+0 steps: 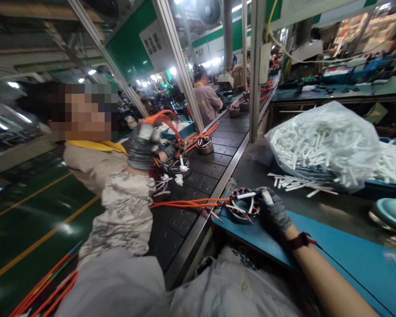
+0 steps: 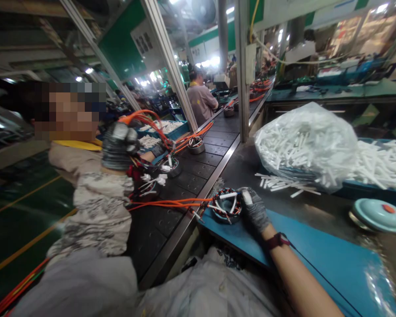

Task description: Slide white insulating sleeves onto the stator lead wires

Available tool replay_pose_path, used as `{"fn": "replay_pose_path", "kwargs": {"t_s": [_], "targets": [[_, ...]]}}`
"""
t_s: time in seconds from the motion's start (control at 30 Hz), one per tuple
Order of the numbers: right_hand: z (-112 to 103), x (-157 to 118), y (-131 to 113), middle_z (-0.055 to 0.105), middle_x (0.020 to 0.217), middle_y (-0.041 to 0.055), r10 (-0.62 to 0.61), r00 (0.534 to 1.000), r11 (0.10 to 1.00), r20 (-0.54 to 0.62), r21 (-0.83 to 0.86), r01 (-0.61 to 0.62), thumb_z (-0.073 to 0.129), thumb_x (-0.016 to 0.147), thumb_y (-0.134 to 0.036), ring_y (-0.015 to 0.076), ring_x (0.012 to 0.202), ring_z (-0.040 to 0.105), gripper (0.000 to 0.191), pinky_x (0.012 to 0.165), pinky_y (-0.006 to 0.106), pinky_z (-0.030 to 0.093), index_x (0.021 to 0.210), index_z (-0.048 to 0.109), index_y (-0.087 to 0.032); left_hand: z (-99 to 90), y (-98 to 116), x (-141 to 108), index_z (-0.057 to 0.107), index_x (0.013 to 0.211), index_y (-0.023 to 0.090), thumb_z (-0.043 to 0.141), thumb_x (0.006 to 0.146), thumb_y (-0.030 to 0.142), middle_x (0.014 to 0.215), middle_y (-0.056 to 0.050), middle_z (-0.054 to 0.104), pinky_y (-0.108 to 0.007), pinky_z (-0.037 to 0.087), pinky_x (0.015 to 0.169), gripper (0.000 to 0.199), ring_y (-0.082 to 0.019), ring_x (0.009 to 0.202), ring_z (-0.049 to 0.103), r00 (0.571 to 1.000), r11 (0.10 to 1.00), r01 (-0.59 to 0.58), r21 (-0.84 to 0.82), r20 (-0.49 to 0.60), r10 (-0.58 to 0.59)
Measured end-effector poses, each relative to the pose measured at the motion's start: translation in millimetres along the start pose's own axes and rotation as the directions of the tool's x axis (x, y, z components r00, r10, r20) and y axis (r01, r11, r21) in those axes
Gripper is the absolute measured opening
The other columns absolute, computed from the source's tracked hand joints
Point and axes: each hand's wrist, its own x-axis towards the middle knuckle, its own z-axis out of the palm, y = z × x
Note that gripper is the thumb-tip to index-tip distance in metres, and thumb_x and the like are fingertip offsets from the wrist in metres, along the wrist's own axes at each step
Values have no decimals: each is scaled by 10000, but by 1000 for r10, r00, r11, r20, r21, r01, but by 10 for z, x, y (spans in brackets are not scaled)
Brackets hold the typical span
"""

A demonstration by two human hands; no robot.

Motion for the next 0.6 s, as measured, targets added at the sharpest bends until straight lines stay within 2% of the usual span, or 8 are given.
{"fn": "replay_pose_path", "kwargs": {"t_s": [0.13,0.23,0.3,0.4,0.5,0.6], "targets": [[-17,1,-12,677,917,83,4,1000,1000,22,6,-4,402,943,-517,210,833,611,398,810,358,499,920,644,-202,-358,278,32,436,657,189,643,847,387,478,98,455,-207,124,252,344,-35,292,254,1000,999,11,39,-27,-10],[-17,-7,11,679,917,71,10,1000,1000,29,15,-11,404,941,-524,205,826,612,399,802,353,500,928,647,-208,-501,326,-19,473,653,178,585,882,317,459,68,484,-214,105,245,291,-48,278,262,998,992,67,102,-19,-66],[-10,-14,30,680,924,72,16,1000,1000,22,20,-16,403,938,-528,203,817,611,400,793,353,505,939,643,-208,-484,330,-104,492,654,169,562,898,299,452,58,483,-215,117,246,286,-52,274,272,998,992,60,115,-19,-59],[-3,-18,44,678,936,79,21,1000,1000,11,19,-21,401,936,-533,207,816,613,404,783,358,512,951,633,-203,-331,429,-254,420,599,182,530,931,294,446,64,444,-200,141,262,368,-47,287,276,999,995,8,96,-33,-5],[-9,-19,27,674,933,80,13,1000,1000,20,4,-13,392,941,-523,212,830,615,399,793,367,512,938,632,-203,-163,701,-370,344,629,192,431,989,247,472,84,415,-195,145,280,374,-52,297,259,992,998,-34,-60,-126,27],[-18,-30,-17,671,916,81,0,1000,1000,29,-13,1,381,945,-500,214,834,612,387,805,374,507,921,632,-206,-144,1055,-504,325,686,190,240,1056,267,484,110,412,-180,186,295,388,-46,294,232,958,970,-90,-228,-287,21]]}}
